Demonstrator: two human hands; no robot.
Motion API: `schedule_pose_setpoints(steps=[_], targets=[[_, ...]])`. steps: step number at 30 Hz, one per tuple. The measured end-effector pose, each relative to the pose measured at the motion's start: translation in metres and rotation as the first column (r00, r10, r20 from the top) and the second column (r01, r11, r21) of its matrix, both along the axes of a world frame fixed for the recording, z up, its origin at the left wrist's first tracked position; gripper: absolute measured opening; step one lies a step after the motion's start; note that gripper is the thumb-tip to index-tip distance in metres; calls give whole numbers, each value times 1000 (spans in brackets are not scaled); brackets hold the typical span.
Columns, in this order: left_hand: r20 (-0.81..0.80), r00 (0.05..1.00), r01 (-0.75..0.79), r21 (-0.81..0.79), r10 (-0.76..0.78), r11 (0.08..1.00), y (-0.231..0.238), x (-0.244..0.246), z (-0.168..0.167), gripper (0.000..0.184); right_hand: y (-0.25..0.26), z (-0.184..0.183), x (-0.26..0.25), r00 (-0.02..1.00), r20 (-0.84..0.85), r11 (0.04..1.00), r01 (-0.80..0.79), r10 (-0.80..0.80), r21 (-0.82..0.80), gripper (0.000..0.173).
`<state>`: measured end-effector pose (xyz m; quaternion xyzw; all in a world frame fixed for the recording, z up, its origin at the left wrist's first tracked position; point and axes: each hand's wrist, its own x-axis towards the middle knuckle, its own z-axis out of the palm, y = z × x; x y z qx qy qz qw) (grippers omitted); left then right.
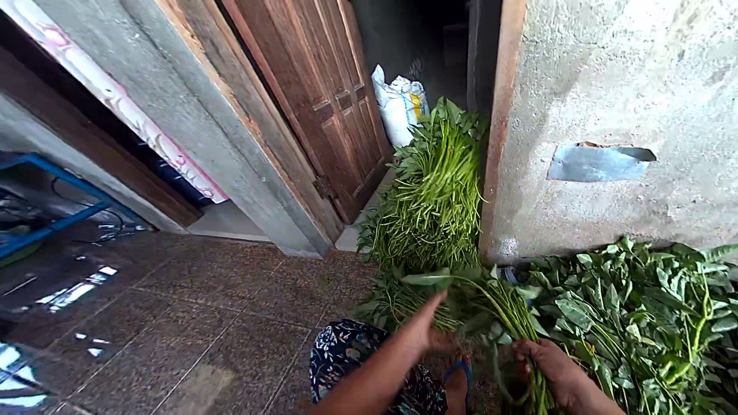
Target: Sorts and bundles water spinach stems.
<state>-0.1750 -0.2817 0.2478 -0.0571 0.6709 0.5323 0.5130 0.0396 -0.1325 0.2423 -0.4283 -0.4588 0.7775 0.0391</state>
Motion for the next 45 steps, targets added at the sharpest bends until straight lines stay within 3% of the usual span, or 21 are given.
schedule_pose_setpoints(steps=[2,5,9,11,13,15,17,20,21,22,23,25,27,29,31,34,36,39,42,44,45], targets=[[-40,999,11,-17,-12,1000,-13,47,6,85,-10,3,-13,990,111,969,-109,86,222,9],[-49,994,104,146,-98,984,3,88,18,68,-37,22,-38,888,341,728,-451,308,517,34],[91,934,-352,380,345,855,17,70,53,31,-67,93,-92,655,646,241,-751,393,614,38],[73,872,-453,495,484,742,16,39,95,24,-71,137,-125,686,600,110,-691,412,714,37],[-43,791,-450,636,611,627,19,5,145,20,-66,174,-156,809,395,51,-460,434,886,42],[-224,661,-304,793,716,529,29,-35,196,15,-52,202,-173,892,39,14,-51,451,999,60],[-344,475,-51,908,810,416,50,-87,244,8,-29,223,-167,872,-167,-76,227,460,971,76],[-468,274,194,883,840,428,102,-166,307,5,28,201,-109,927,-161,-251,254,337,934,54],[-544,233,227,836,806,499,127,-191,314,12,52,174,-79,963,-104,-245,166,247,955,44],[-639,225,239,768,736,594,157,-214,308,21,74,141,-41,990,-13,-155,35,137,987,38],[-738,255,221,673,624,705,190,-231,286,26,94,105,2,996,85,31,-86,19,996,33],[-927,323,176,257,191,950,243,-243,211,44,116,34,87,917,310,511,-146,-251,847,27],[-844,495,201,-121,-207,972,270,-250,133,54,117,-29,156,743,569,761,-126,-352,636,32],[-763,552,207,-267,-338,941,287,-258,115,48,103,-71,187,684,688,884,-136,-243,447,39],[-782,495,164,-343,-378,925,289,-261,133,52,84,-106,189,689,720,935,-196,-83,296,53],[-844,285,60,-458,-454,887,280,-242,165,80,62,-144,170,636,765,915,-243,-99,321,53],[-850,147,-2,-512,-506,859,274,-228,173,98,58,-146,159,617,769,885,-249,-168,393,38],[-892,86,-73,-450,-443,890,263,-214,172,122,62,-124,168,635,747,850,-268,-197,453,34],[-988,10,18,-157,-157,987,240,-163,182,112,71,-75,193,776,593,870,-125,-214,477,32],[-995,83,220,-33,-52,975,217,-114,181,94,66,-37,203,878,380,902,118,-290,415,24],[-981,168,324,-36,-95,945,202,-81,172,80,62,-28,210,891,277,904,262,-361,337,19]])
